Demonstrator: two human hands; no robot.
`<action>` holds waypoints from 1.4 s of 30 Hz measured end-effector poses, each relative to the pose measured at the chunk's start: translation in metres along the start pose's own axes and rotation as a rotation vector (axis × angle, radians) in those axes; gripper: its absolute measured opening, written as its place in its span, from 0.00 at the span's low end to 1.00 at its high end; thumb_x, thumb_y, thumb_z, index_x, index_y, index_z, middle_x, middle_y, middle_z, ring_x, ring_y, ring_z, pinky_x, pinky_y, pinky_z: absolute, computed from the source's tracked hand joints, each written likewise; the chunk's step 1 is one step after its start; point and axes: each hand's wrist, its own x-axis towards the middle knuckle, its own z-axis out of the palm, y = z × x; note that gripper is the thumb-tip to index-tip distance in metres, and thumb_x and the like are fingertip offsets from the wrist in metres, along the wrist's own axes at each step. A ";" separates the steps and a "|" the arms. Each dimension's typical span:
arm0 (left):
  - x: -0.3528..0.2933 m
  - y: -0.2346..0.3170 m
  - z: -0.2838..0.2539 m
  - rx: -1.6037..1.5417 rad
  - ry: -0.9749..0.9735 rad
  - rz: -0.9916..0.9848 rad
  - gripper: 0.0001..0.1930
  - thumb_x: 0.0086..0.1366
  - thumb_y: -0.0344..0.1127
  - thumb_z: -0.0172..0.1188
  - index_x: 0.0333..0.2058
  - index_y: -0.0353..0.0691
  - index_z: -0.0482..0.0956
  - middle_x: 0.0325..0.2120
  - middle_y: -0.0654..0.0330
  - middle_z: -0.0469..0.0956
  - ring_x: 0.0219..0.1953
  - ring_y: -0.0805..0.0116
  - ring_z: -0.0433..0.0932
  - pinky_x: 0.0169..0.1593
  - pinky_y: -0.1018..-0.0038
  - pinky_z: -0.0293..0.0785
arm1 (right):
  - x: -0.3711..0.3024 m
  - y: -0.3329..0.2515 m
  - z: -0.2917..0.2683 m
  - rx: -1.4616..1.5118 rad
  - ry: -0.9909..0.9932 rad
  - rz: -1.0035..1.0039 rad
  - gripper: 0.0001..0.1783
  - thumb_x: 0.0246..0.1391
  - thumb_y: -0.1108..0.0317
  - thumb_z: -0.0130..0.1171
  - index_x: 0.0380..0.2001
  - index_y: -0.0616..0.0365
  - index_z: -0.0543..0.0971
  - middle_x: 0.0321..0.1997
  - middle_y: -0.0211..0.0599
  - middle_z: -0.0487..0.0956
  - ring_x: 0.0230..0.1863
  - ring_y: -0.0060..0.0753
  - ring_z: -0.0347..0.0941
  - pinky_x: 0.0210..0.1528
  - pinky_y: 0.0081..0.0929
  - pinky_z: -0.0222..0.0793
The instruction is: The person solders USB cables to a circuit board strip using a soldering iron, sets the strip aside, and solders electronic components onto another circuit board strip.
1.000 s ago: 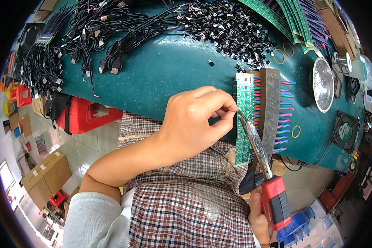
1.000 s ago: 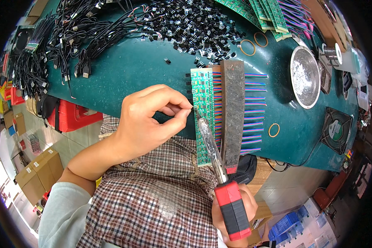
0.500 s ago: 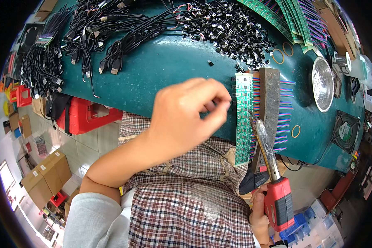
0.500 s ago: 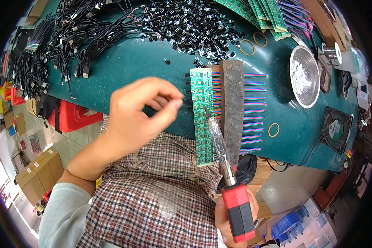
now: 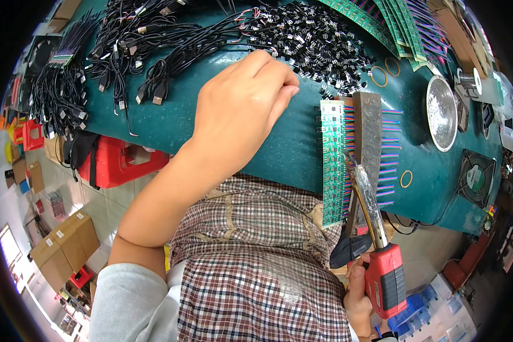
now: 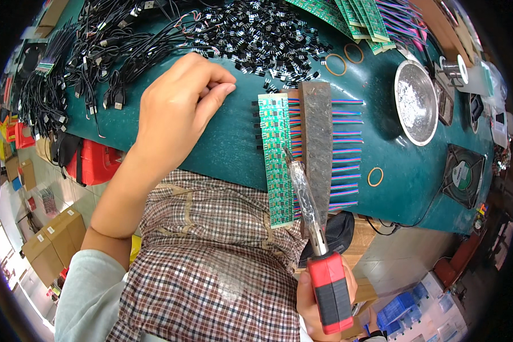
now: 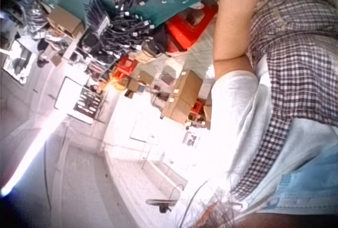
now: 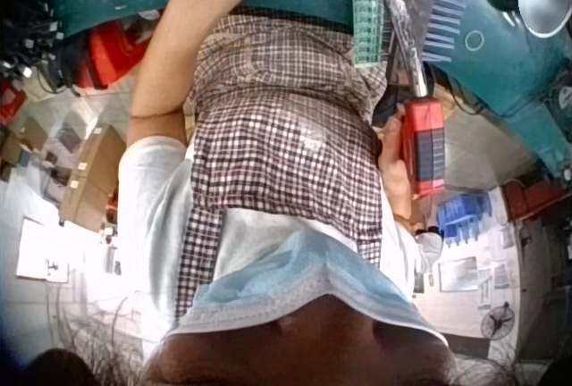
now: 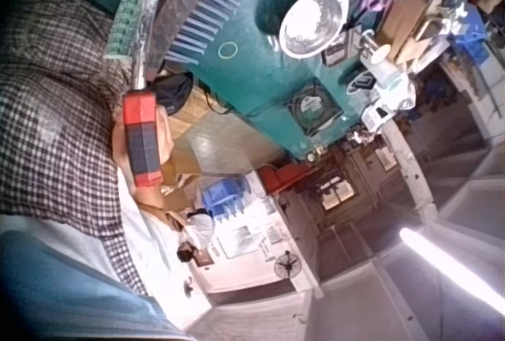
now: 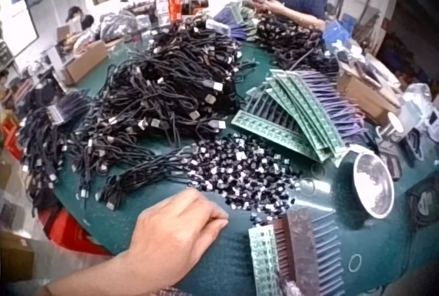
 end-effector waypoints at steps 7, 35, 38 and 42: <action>-0.021 0.018 -0.017 -0.251 -0.086 -0.024 0.04 0.62 0.24 0.72 0.35 0.35 0.86 0.33 0.58 0.86 0.31 0.70 0.84 0.30 0.75 0.80 | -0.003 0.003 -0.003 -0.002 -0.024 0.042 0.13 0.53 0.64 0.72 0.36 0.60 0.81 0.34 0.44 0.80 0.33 0.51 0.78 0.38 0.42 0.74; -0.048 0.044 0.011 -0.631 -0.106 -0.200 0.06 0.57 0.23 0.70 0.32 0.38 0.82 0.29 0.59 0.82 0.27 0.67 0.87 0.30 0.73 0.82 | 0.002 0.011 0.005 -0.055 -0.080 -0.112 0.10 0.43 0.74 0.70 0.32 0.62 0.81 0.29 0.42 0.78 0.28 0.45 0.78 0.30 0.34 0.74; -0.047 0.044 0.006 -0.608 -0.190 -0.220 0.07 0.58 0.19 0.71 0.35 0.33 0.85 0.33 0.57 0.86 0.32 0.72 0.87 0.36 0.77 0.86 | 0.002 0.012 0.001 -0.075 -0.090 -0.113 0.10 0.43 0.75 0.70 0.32 0.62 0.81 0.29 0.42 0.79 0.28 0.45 0.78 0.30 0.33 0.74; -0.047 0.045 0.008 -0.607 -0.190 -0.222 0.07 0.58 0.19 0.71 0.35 0.33 0.85 0.33 0.57 0.85 0.32 0.72 0.87 0.35 0.77 0.86 | -0.001 0.010 -0.002 -0.054 -0.064 -0.058 0.09 0.43 0.75 0.70 0.31 0.62 0.81 0.29 0.42 0.79 0.27 0.44 0.78 0.29 0.32 0.73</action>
